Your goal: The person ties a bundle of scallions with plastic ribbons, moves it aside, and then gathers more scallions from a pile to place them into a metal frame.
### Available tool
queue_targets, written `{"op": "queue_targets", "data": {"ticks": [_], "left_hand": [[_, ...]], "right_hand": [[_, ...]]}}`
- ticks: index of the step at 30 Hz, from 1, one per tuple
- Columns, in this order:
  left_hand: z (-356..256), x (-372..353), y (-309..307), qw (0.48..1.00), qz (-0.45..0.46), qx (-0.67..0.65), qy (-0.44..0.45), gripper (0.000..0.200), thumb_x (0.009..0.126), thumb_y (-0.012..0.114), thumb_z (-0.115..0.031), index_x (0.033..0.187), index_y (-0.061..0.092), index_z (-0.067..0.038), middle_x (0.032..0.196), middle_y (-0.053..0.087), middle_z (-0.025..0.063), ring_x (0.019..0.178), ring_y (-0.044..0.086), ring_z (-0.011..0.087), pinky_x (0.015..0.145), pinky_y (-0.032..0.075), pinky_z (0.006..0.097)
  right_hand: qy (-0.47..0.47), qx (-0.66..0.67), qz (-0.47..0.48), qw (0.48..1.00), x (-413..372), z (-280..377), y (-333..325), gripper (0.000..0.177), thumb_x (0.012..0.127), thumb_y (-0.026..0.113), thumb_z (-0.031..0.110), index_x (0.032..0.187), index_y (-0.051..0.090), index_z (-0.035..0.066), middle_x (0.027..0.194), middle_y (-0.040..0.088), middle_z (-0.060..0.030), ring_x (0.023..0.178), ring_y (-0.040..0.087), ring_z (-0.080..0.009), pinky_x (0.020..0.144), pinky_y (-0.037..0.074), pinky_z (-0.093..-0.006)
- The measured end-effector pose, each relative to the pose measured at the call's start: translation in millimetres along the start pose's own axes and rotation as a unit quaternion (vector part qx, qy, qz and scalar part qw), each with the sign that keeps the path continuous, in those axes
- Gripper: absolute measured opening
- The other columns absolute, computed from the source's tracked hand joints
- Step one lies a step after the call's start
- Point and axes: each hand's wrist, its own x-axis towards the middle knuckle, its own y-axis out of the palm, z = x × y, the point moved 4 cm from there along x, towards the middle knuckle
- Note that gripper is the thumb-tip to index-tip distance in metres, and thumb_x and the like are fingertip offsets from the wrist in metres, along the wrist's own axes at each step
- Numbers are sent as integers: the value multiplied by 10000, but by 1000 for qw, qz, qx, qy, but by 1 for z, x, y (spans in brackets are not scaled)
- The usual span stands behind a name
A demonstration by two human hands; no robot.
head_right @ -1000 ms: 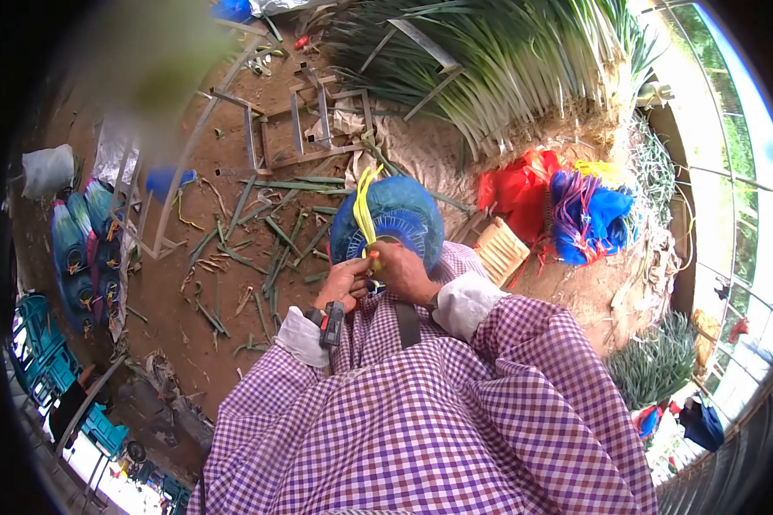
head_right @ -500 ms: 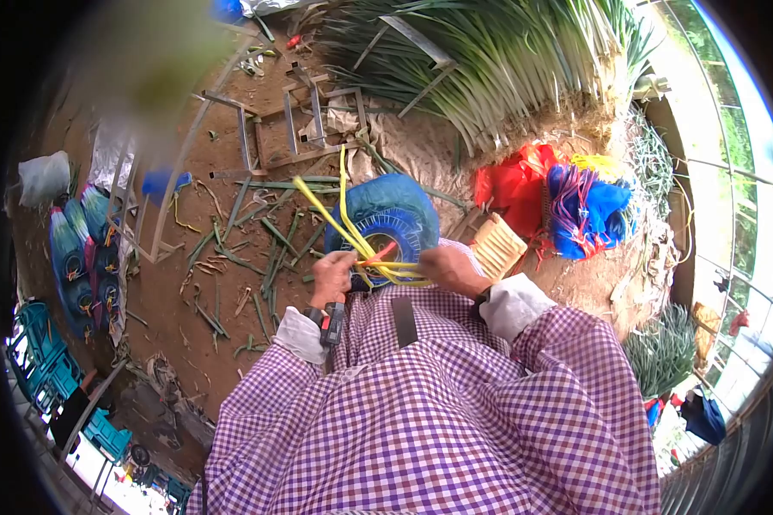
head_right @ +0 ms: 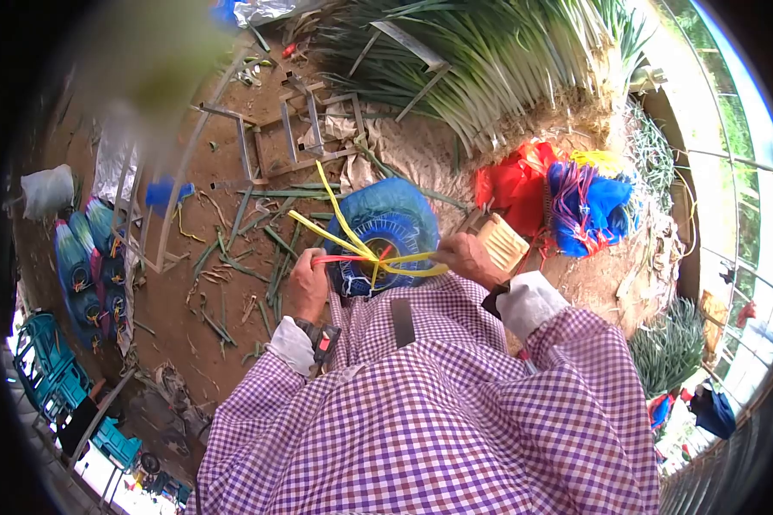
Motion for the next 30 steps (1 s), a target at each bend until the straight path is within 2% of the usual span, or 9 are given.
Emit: {"op": "queue_targets", "data": {"ticks": [2, 6, 7, 11, 20, 21, 25, 28, 30], "left_hand": [[-16, 3, 3, 966, 19, -251, -64, 333, 1034, 485, -309, 997, 628, -10, 893, 692, 106, 850, 674, 237, 786, 509, 373], [-62, -7, 20, 747, 96, -632, -185, 396, 1079, 402, -337, 962, 587, -7, 744, 598, 31, 716, 601, 170, 784, 482, 347], [-64, -11, 25, 711, 125, -655, -225, 369, 1077, 419, -327, 887, 555, -41, 598, 408, -26, 531, 407, 97, 616, 416, 281], [-81, -34, 2, 731, 140, -625, -237, 350, 1081, 403, -272, 818, 507, -65, 544, 274, -53, 450, 229, 62, 457, 230, 254], [-126, -63, -51, 723, 172, -635, -211, 297, 1045, 417, -165, 764, 466, -82, 564, 314, -48, 455, 247, 66, 468, 249, 248], [-117, -59, -47, 713, 159, -646, -223, 299, 1046, 419, -172, 764, 466, -86, 564, 313, -49, 453, 244, 67, 467, 253, 252], [-46, -17, -18, 759, 91, -602, -231, 317, 1063, 416, -249, 787, 470, -102, 553, 285, -59, 442, 228, 76, 456, 275, 277], [29, 16, 19, 728, 18, -594, -340, 342, 1068, 416, -328, 816, 471, -103, 536, 258, -60, 430, 224, 77, 441, 287, 295], [70, 27, 41, 703, -41, -588, -399, 358, 1066, 422, -360, 826, 473, -99, 529, 252, -60, 427, 224, 74, 438, 290, 297]], "right_hand": [[-21, 23, 21, 999, -13, 19, 1, 258, 875, 671, 244, 953, 734, 7, 855, 712, -177, 779, 688, -309, 696, 518, -394], [-45, 15, 70, 996, -36, 57, 6, 247, 880, 662, 243, 946, 733, 17, 817, 698, -169, 745, 672, -304, 692, 514, -403], [-59, 11, 68, 996, -43, 68, 6, 243, 879, 661, 242, 946, 733, 20, 816, 697, -168, 746, 672, -303, 690, 513, -405], [-84, 40, 56, 994, -67, 98, 8, 214, 873, 658, 220, 942, 730, 31, 792, 689, -173, 713, 675, -309, 659, 510, -408], [-147, 31, 28, 988, -105, 129, -18, 179, 885, 693, 170, 942, 722, 2, 729, 677, -148, 616, 632, -232, 597, 496, -365], [-94, 101, 44, 989, -97, 123, -23, 170, 857, 690, 167, 921, 722, 13, 734, 669, -170, 646, 658, -281, 622, 506, -388], [-48, 21, 0, 999, -44, 25, -33, 189, 859, 704, 196, 913, 726, 16, 718, 669, -150, 649, 652, -246, 627, 506, -368], [27, -18, -70, 997, 0, -87, -8, 205, 860, 691, 224, 900, 734, 27, 759, 689, -175, 719, 682, -308, 685, 518, -396], [17, -73, -137, 988, 6, -88, 4, 224, 849, 685, 239, 903, 733, 27, 787, 694, -195, 758, 687, -341, 697, 523, -425]]}}
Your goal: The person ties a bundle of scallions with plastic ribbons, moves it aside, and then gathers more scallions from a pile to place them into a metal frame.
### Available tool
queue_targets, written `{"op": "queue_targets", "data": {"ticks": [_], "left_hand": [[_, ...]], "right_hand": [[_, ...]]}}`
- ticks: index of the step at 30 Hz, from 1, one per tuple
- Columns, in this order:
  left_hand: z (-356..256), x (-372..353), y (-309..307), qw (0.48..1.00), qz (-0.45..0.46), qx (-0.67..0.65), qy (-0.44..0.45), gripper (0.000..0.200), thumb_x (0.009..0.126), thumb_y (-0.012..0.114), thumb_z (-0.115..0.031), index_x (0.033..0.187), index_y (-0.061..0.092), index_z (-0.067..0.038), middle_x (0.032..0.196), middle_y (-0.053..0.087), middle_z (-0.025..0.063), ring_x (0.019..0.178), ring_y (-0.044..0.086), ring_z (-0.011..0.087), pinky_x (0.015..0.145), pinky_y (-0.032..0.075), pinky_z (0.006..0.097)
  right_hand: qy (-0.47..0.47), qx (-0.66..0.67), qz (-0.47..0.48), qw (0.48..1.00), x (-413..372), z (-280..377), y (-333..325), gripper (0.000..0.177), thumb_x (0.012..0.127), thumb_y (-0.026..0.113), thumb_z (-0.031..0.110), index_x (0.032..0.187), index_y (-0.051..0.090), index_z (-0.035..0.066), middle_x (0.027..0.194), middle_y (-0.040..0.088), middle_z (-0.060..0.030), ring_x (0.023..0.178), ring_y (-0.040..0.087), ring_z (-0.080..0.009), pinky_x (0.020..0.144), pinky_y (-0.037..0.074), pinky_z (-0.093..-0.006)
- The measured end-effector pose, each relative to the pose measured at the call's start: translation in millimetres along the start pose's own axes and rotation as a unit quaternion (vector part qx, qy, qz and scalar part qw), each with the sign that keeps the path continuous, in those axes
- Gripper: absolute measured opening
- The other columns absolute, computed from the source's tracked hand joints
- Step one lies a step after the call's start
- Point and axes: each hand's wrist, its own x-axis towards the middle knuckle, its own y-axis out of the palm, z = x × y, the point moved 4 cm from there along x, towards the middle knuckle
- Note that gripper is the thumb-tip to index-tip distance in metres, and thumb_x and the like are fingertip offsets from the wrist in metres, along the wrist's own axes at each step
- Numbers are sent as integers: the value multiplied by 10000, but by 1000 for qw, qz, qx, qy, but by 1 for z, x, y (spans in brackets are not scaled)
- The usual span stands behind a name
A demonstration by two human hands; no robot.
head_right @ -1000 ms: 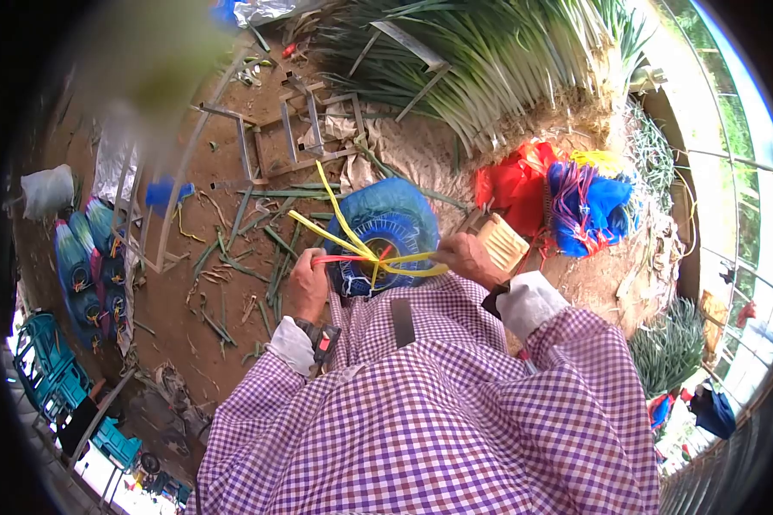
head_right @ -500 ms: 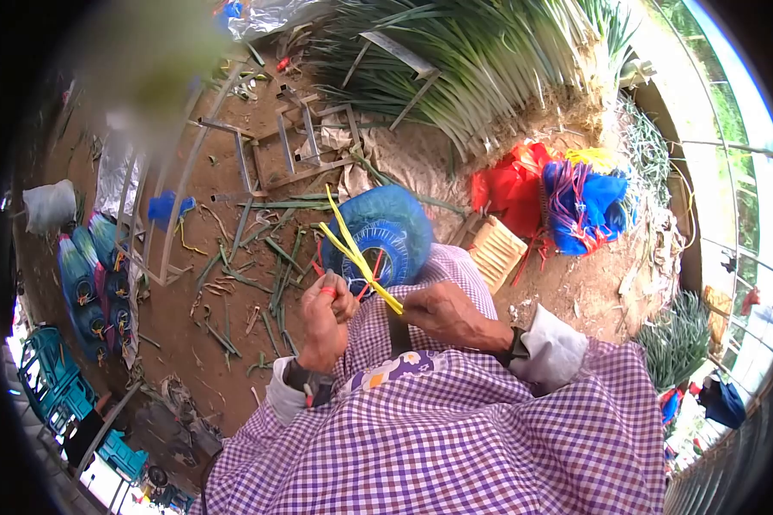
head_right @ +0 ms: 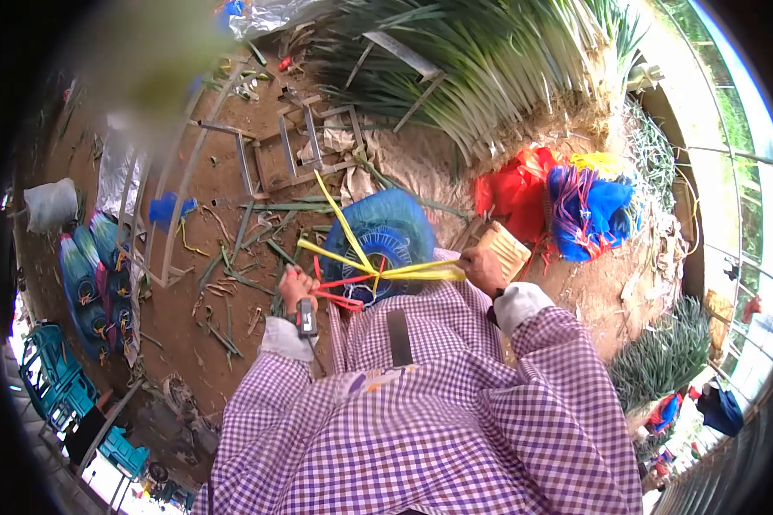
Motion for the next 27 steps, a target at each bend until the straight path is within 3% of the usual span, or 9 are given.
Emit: {"op": "queue_targets", "data": {"ticks": [6, 7, 10, 13, 15, 16, 19, 23, 27], "left_hand": [[-43, -67, 67, 937, 159, 293, 107, 144, 1005, 492, -190, 958, 562, -72, 560, 341, -76, 441, 290, 46, 424, 294, 241], [-43, -79, 76, 914, 206, 330, 119, 161, 926, 551, -84, 1074, 607, -50, 605, 475, -57, 465, 388, 42, 432, 314, 217], [-35, -126, 122, 840, 311, 420, 147, 279, 866, 627, -54, 1141, 606, -13, 674, 601, -11, 512, 491, 66, 470, 381, 228], [-18, -138, 138, 762, 400, 492, 134, 279, 830, 670, -32, 1102, 639, 14, 763, 681, 26, 569, 559, 90, 517, 429, 239], [-13, -124, 136, 702, 365, 531, 303, 191, 847, 655, -42, 1027, 660, 21, 744, 676, 18, 580, 568, 101, 534, 439, 253], [-8, -115, 135, 663, 343, 544, 383, 153, 855, 647, -46, 989, 670, 25, 735, 673, 14, 585, 572, 107, 542, 443, 259], [-13, -93, 111, 859, 319, 354, 186, 156, 950, 614, -120, 890, 692, 1, 594, 523, -53, 471, 438, 43, 442, 306, 222], [-21, -80, 87, 909, 278, 301, 82, 148, 948, 593, -145, 923, 701, -47, 630, 522, -61, 491, 429, 43, 438, 306, 234], [-33, -86, 86, 927, 246, 280, 42, 131, 912, 605, -140, 890, 712, -68, 631, 519, -67, 498, 421, 35, 440, 285, 240]], "right_hand": [[22, 150, -9, 988, 9, 36, -31, 237, 837, 694, 199, 945, 723, -9, 767, 712, -149, 689, 671, -223, 623, 506, -370], [14, 180, -8, 984, 12, 55, -46, 239, 843, 694, 186, 972, 720, -13, 768, 716, -135, 672, 659, -187, 599, 499, -346], [67, 450, 61, 889, 8, 152, -86, 247, 883, 709, 225, 998, 683, 7, 805, 667, -58, 638, 563, -80, 524, 406, -244], [18, 417, 157, 895, 10, 217, -81, 259, 900, 685, 198, 1090, 664, 23, 824, 682, -66, 648, 579, -77, 513, 405, -233], [-15, 363, 237, 901, 10, 245, -75, 261, 890, 664, 135, 1128, 672, 28, 888, 728, -98, 660, 621, -120, 530, 467, -273], [-80, 266, 143, 950, 15, 240, -73, 270, 885, 670, 132, 1134, 669, 29, 902, 729, -96, 664, 633, -132, 537, 479, -290], [-216, 38, -150, 964, 29, 220, -48, 311, 880, 687, 151, 1166, 661, 33, 945, 729, -105, 688, 681, -188, 579, 528, -359], [-95, 346, 195, 913, 30, 187, 32, 349, 963, 635, 259, 1224, 630, 27, 901, 686, -97, 681, 662, -155, 576, 518, -310], [-24, 456, 267, 849, 20, 182, 76, 292, 1004, 585, 248, 1178, 647, 23, 788, 608, -35, 644, 628, -127, 562, 475, -245]]}}
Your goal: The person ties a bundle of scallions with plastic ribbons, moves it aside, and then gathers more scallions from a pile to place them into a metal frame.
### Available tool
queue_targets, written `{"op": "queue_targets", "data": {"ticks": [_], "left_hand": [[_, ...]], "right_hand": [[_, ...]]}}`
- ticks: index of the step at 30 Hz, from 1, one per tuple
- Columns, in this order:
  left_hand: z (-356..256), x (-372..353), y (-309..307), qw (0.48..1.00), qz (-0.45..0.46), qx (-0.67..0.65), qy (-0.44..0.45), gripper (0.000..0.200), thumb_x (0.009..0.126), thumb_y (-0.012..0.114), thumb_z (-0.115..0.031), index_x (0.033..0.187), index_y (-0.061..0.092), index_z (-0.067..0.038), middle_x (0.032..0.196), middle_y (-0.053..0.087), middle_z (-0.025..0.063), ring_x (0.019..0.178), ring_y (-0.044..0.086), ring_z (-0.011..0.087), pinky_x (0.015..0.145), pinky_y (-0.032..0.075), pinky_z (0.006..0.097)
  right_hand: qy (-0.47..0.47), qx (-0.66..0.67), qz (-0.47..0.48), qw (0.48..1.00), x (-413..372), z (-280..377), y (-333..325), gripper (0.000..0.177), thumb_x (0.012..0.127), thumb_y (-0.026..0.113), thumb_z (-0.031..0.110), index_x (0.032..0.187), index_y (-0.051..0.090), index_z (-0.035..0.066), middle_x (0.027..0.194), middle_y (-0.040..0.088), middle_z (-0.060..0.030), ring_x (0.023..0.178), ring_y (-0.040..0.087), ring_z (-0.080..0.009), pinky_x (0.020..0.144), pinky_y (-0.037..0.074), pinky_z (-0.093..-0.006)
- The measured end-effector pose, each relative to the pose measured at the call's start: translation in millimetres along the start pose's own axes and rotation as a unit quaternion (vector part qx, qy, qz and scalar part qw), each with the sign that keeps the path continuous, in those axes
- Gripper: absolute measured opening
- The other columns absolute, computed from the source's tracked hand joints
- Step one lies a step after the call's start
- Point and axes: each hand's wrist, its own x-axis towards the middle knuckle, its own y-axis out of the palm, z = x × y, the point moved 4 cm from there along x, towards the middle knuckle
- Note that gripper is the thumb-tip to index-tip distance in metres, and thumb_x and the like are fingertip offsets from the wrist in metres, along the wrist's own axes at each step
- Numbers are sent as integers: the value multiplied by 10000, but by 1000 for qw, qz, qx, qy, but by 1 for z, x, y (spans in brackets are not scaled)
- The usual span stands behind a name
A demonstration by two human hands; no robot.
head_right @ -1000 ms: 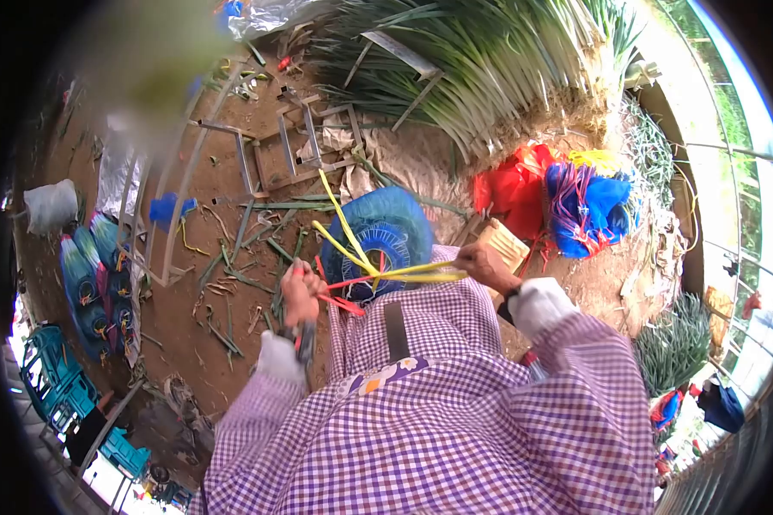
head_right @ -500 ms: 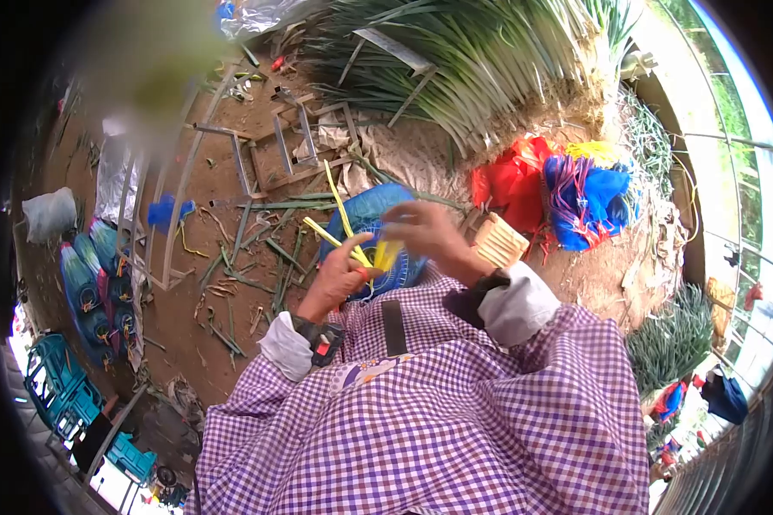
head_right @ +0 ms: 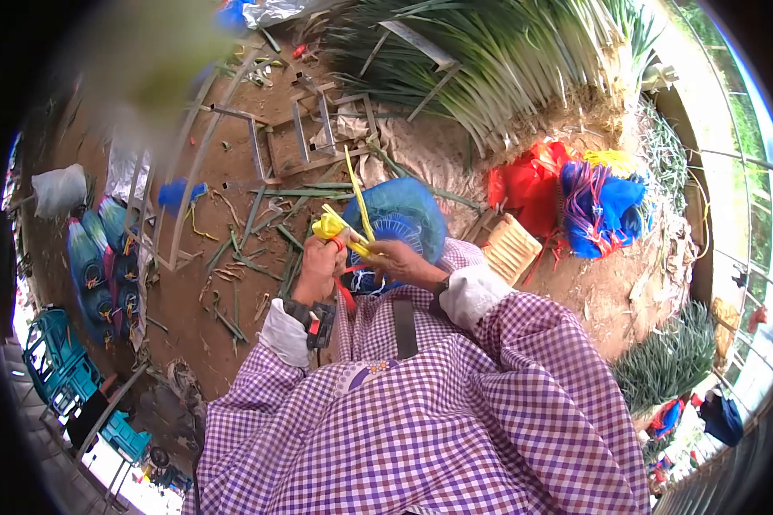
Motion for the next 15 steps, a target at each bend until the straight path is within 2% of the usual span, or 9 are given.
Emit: {"op": "queue_targets", "data": {"ticks": [2, 5, 8, 10, 11, 12, 13, 14, 15], "left_hand": [[-3, 0, 0, 1000, -16, 10, -6, 148, 929, 615, -163, 867, 715, -73, 616, 505, -68, 497, 417, 36, 440, 273, 248], [-6, -6, -2, 998, -40, -25, -29, 222, 1021, 559, -232, 1091, 636, -36, 550, 397, -83, 421, 290, 17, 399, 224, 220], [-21, -22, -5, 993, -65, -81, 60, 334, 1025, 545, -230, 1289, 531, -25, 605, 475, -38, 482, 414, 48, 447, 343, 214], [-22, -26, -10, 990, -103, -8, 95, 408, 1028, 533, -227, 1375, 457, -26, 655, 533, 2, 554, 509, 87, 520, 426, 231], [-23, -27, -14, 986, -121, 29, 112, 449, 1029, 527, -225, 1417, 420, -27, 680, 563, 22, 590, 556, 106, 556, 467, 240], [-34, -30, -12, 977, -103, 98, 160, 494, 1011, 529, -184, 1454, 385, -18, 734, 642, 76, 655, 631, 149, 626, 518, 283], [-45, -30, -12, 961, -94, 171, 197, 493, 999, 535, -171, 1446, 395, -16, 740, 653, 85, 658, 636, 152, 634, 519, 286], [-57, -29, -14, 938, -85, 242, 232, 492, 988, 540, -159, 1438, 404, -13, 746, 665, 93, 661, 641, 155, 642, 520, 290], [-70, -27, -15, 909, -75, 312, 266, 492, 977, 546, -146, 1431, 414, -11, 752, 676, 102, 664, 646, 157, 649, 521, 294]], "right_hand": [[-23, -18, -20, 999, 4, -4, -3, 271, 1005, 578, 228, 1138, 661, 8, 748, 600, -27, 638, 624, -125, 555, 469, -251], [-24, -48, -91, 994, 5, 0, -7, 231, 984, 583, 182, 976, 703, -16, 692, 615, -44, 641, 631, -134, 546, 467, -281], [12, -141, -149, 979, 7, 5, -10, 193, 936, 612, 167, 923, 722, 8, 713, 656, -94, 642, 651, -175, 565, 489, -334], [26, -225, -160, 961, 12, 2, -7, 162, 891, 633, 151, 917, 734, 27, 730, 674, -135, 648, 664, -222, 593, 510, -376], [-42, -323, -126, 937, 15, 6, -1, 157, 872, 639, 149, 926, 738, 39, 742, 676, -148, 664, 668, -250, 608, 514, -390], [-109, -417, -89, 898, 20, -1, 3, 159, 853, 645, 147, 935, 741, 51, 755, 678, -162, 679, 671, -279, 622, 518, -404], [-175, -505, -51, 844, 21, -5, 8, 167, 834, 652, 146, 945, 744, 63, 767, 679, -175, 694, 675, -307, 637, 522, -418], [-148, -481, -16, 864, 24, -14, 7, 159, 814, 659, 139, 928, 743, 66, 794, 686, -182, 740, 671, -354, 653, 522, -439], [-169, -446, 2, 879, 20, -13, 7, 159, 819, 661, 151, 927, 742, 68, 796, 686, -182, 741, 671, -354, 653, 518, -443]]}}
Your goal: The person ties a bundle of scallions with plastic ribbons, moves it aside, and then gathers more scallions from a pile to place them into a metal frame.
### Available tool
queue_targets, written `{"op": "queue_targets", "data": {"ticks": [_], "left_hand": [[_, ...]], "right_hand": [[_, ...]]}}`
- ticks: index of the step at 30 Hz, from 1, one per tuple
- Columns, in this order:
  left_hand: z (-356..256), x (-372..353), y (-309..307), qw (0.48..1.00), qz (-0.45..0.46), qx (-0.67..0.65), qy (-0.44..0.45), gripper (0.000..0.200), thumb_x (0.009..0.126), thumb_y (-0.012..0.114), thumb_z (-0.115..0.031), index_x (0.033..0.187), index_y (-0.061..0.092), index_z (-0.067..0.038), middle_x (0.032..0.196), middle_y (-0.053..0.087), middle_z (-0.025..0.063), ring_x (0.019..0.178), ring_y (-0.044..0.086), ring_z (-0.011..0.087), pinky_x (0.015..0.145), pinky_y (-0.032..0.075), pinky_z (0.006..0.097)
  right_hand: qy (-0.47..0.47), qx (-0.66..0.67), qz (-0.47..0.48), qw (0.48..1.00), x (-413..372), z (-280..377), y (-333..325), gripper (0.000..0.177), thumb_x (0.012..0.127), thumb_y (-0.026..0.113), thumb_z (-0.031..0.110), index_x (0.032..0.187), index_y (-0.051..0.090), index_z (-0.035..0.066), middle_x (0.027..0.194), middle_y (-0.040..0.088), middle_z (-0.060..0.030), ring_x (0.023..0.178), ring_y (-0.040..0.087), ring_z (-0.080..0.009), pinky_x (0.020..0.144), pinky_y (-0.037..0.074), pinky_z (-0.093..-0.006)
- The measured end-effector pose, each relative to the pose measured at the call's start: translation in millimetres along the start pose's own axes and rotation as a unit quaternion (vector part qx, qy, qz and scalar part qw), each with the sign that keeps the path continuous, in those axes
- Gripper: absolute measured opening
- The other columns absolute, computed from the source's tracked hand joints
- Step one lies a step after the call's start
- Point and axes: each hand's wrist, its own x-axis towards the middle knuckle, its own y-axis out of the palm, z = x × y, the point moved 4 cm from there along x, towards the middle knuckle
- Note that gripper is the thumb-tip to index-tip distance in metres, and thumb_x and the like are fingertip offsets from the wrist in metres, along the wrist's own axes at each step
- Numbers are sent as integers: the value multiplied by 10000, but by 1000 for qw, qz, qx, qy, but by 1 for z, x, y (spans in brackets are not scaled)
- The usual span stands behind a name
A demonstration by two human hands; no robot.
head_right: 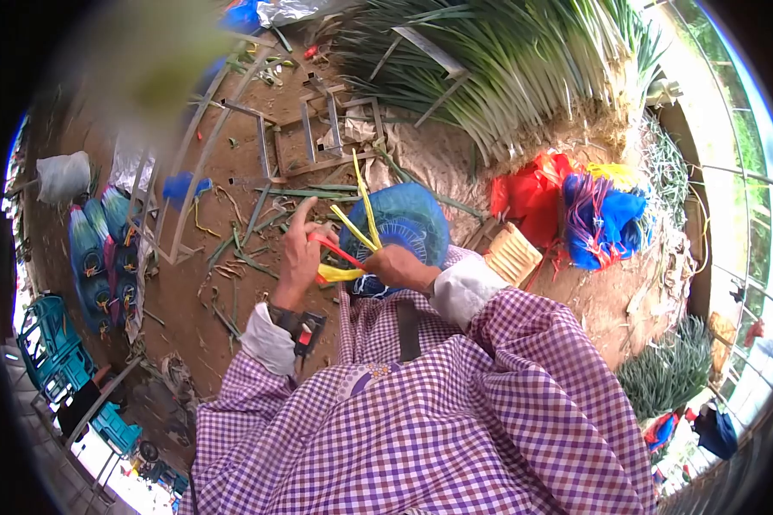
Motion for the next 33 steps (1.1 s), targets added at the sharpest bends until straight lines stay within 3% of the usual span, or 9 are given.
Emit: {"op": "queue_targets", "data": {"ticks": [4, 5, 8, 11, 16, 23, 26, 30, 33], "left_hand": [[6, 36, -4, 984, 106, 145, 0, 440, 960, 544, -135, 1379, 482, -16, 676, 667, 84, 648, 658, 179, 659, 512, 305], [9, 43, -3, 978, 116, 169, -48, 492, 897, 610, -95, 1370, 497, -21, 830, 685, 128, 822, 680, 228, 756, 511, 354], [1, 49, -6, 896, -62, 378, 224, 434, 873, 619, -142, 1295, 559, -62, 1120, 651, 187, 1077, 636, 338, 879, 502, 395], [-32, 24, -15, 867, -138, 440, 192, 650, 703, 709, -17, 1329, 533, -28, 1247, 559, 183, 1154, 549, 356, 940, 451, 449], [-13, -32, 40, 963, 92, 244, 62, 612, 714, 722, -59, 1302, 551, -32, 1236, 580, 169, 1139, 566, 372, 942, 469, 433], [-16, -56, 58, 946, -99, 281, 124, 801, 712, 800, -92, 1432, 451, -92, 1475, 385, 126, 1351, 365, 356, 1093, 285, 515], [-28, -60, 45, 937, -172, 253, 167, 754, 715, 792, -71, 1404, 486, -87, 1446, 429, 129, 1342, 395, 351, 1087, 309, 493], [5, -57, 69, 984, 29, 147, 95, 623, 744, 731, -16, 1335, 536, -29, 1319, 556, 157, 1199, 561, 342, 951, 474, 406], [30, -51, 83, 978, 103, 176, 38, 574, 739, 713, -63, 1291, 560, -20, 1205, 630, 181, 1053, 635, 377, 843, 520, 436]], "right_hand": [[-6, 24, 6, 1000, -12, 15, -11, 197, 844, 655, 203, 945, 742, 58, 773, 674, -182, 724, 663, -343, 638, 503, -444], [14, -4, 8, 1000, -13, 18, -15, 216, 852, 650, 217, 955, 742, 51, 760, 668, -182, 716, 660, -338, 631, 499, -440], [125, 151, -18, 980, -13, -1, -12, 272, 876, 637, 268, 935, 728, 18, 692, 632, -150, 670, 644, -278, 617, 490, -410], [191, 251, -11, 949, -21, 0, -18, 298, 899, 625, 271, 863, 700, -15, 648, 601, -76, 608, 605, -185, 562, 469, -350], [226, 385, -18, 895, -22, 0, -18, 276, 920, 608, 242, 821, 674, -8, 658, 576, -13, 544, 538, -99, 482, 414, -270], [263, 403, -21, 876, -24, -2, -19, 253, 946, 594, 223, 848, 679, 6, 671, 577, -6, 517, 527, -94, 459, 406, -259], [273, 401, -19, 874, -22, -6, -17, 253, 960, 586, 222, 869, 682, 7, 665, 573, -5, 515, 530, -95, 455, 403, -253], [243, 403, 1, 882, -19, -7, -17, 255, 967, 588, 226, 889, 685, 3, 674, 584, -8, 525, 530, -89, 450, 393, -247], [226, 394, 12, 891, -18, -5, -20, 250, 969, 593, 223, 893, 684, 2, 686, 595, -10, 534, 529, -84, 449, 386, -241]]}}
